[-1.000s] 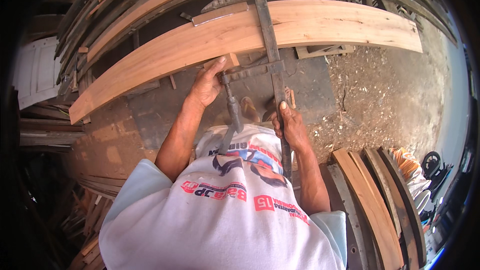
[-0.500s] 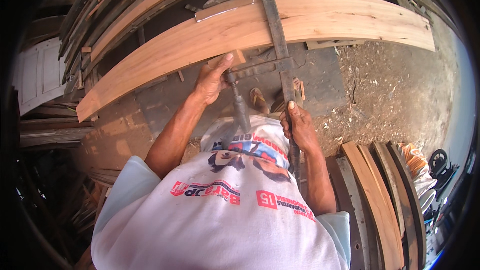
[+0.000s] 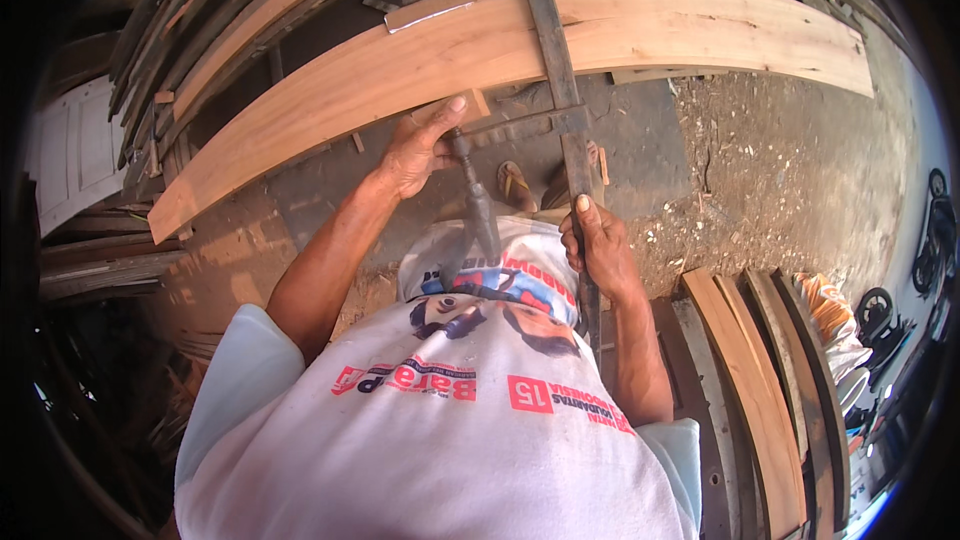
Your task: The person uses a bow saw to cut a long wooden plank resting on a curved wooden frame. They position the saw, make several cuts, and adjust the plank as needed.
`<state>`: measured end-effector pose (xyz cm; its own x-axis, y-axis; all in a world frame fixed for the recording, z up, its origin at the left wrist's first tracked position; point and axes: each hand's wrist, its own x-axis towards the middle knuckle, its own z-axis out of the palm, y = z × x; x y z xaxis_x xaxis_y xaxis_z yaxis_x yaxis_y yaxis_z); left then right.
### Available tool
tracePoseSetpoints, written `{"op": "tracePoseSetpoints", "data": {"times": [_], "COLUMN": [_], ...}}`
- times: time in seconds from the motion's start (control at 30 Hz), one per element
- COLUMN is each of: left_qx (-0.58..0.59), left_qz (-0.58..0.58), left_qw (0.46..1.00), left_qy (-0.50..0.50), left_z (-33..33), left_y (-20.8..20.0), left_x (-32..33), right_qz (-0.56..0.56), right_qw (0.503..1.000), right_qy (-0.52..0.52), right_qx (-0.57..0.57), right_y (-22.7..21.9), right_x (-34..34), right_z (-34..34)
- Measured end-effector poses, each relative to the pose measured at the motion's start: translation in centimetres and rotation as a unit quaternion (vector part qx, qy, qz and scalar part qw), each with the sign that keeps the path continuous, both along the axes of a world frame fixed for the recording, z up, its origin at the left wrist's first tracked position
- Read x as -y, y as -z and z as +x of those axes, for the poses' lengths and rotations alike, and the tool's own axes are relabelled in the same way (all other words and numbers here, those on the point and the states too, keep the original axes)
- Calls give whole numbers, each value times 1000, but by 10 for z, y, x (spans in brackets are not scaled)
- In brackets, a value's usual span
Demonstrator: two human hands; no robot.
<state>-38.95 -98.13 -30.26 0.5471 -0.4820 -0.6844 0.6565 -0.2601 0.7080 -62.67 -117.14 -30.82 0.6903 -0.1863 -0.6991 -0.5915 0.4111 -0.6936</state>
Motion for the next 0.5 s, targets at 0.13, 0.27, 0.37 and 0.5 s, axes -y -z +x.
{"op": "tracePoseSetpoints", "data": {"times": [0.13,0.27,0.37,0.5], "left_qx": [-5,-17,-17,-7], "left_qz": [15,8,2,4], "left_qw": [999,998,999,999], "left_qy": [34,52,47,45], "left_z": [7,11,11,6], "left_y": [-1,6,10,17], "left_x": [-4,-6,-7,-9], "right_qz": [12,0,-3,-5], "right_qw": [1000,1000,1000,1000], "right_qy": [13,4,1,7], "right_qx": [-16,-20,-15,3], "right_y": [-2,0,2,9], "right_x": [-2,-1,-1,-3], "right_z": [0,0,-1,-3]}}
